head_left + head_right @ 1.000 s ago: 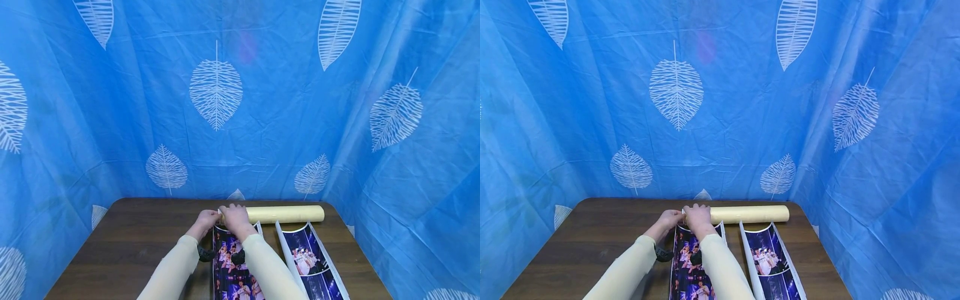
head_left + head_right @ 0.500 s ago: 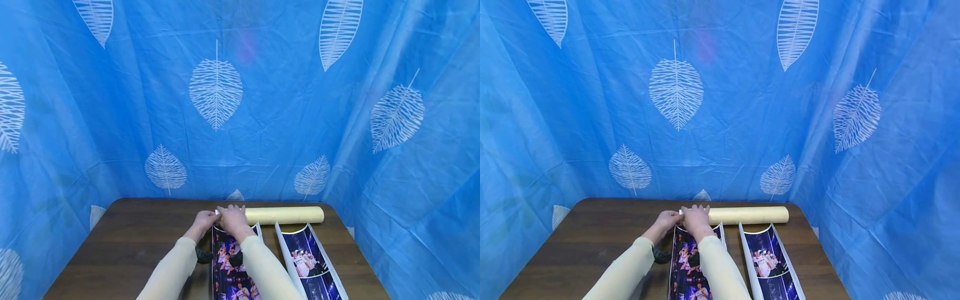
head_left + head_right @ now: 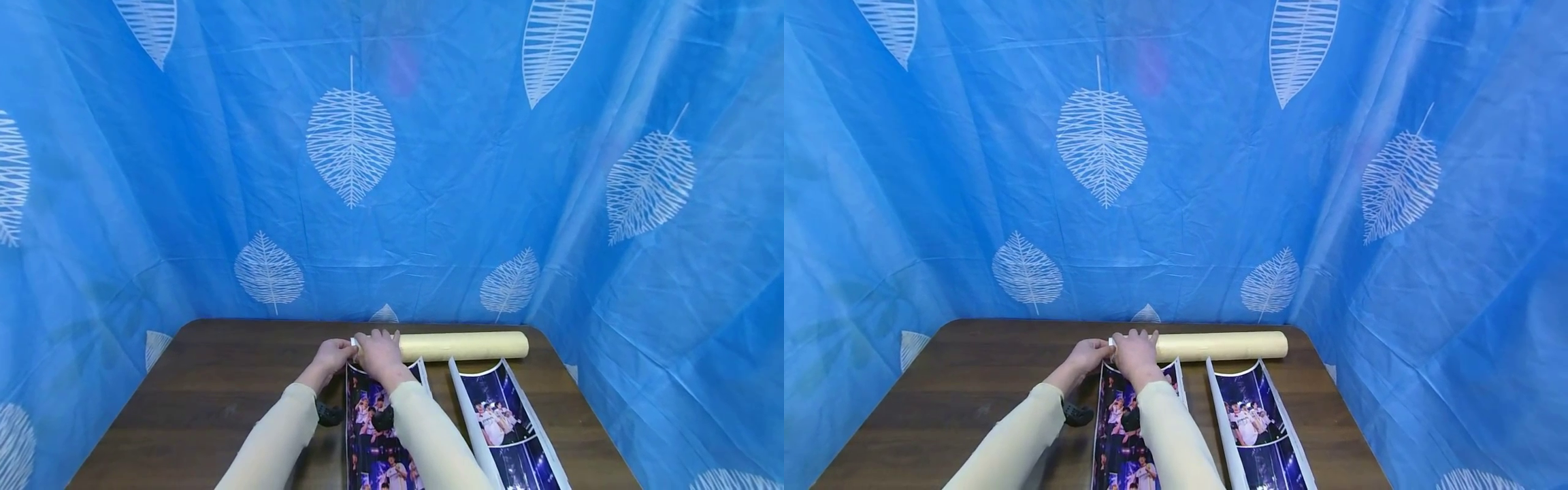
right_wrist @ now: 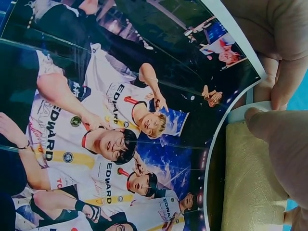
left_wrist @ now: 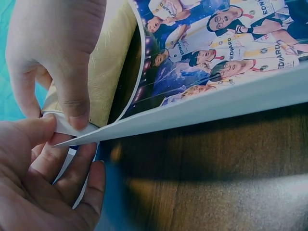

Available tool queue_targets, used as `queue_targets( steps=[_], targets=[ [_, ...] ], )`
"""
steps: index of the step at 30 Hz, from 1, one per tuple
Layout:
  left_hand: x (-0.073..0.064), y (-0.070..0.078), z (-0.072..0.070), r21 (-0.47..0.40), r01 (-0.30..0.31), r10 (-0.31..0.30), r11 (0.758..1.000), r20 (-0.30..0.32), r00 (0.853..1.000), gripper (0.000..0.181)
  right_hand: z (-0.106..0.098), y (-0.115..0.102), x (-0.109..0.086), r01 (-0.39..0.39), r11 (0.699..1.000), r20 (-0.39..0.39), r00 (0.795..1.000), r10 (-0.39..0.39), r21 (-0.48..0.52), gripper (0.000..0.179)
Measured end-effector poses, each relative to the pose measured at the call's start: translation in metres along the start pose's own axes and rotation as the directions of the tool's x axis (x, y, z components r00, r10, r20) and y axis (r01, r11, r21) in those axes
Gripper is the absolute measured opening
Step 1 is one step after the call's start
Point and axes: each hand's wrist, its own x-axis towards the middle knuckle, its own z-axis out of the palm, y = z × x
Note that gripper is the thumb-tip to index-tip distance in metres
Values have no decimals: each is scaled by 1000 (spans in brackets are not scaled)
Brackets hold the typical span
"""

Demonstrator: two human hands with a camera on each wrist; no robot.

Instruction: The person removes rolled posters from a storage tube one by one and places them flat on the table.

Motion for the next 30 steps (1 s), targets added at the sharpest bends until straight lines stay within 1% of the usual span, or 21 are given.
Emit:
queue_targets(
  steps=[4, 7, 10, 13, 19, 23, 27, 30],
  targets=[
    [1, 0, 0, -2, 7, -7, 1000, -11, 1000, 22, 1, -1, 1, -2, 1000, -5, 1000, 2, -3, 36],
    [2, 0, 1, -7, 0, 0, 1000, -13, 1000, 21, 2, -1, 2, -5, 1000, -13, 1000, 5, -11, 37],
    [3, 0, 1, -11, 8, -8, 1000, -15, 1000, 20, 3, 0, 3, -8, 1000, -3, 1000, 8, -5, 38],
    [3, 0, -2, 1, 9, -9, 1000, -22, 1000, 21, 2, 0, 4, -8, 1000, 5, 1000, 8, 6, 37],
    [4, 1, -9, -20, 20, -21, 1000, -37, 999, 24, 0, 2, 4, -11, 1000, 7, 1000, 11, -13, 39],
    [1, 3, -15, -24, 28, -29, 999, -38, 999, 26, 0, 2, 4, -9, 1000, 1, 1000, 9, -15, 39],
    [0, 2, -16, -21, 44, -45, 999, -40, 998, 27, 0, 1, 4, -9, 1000, 6, 1000, 9, -16, 40],
    [1, -1, -16, -38, 54, -55, 998, -45, 997, 28, 0, 0, 4, -9, 1000, 12, 1000, 9, -14, 39]
  ],
)
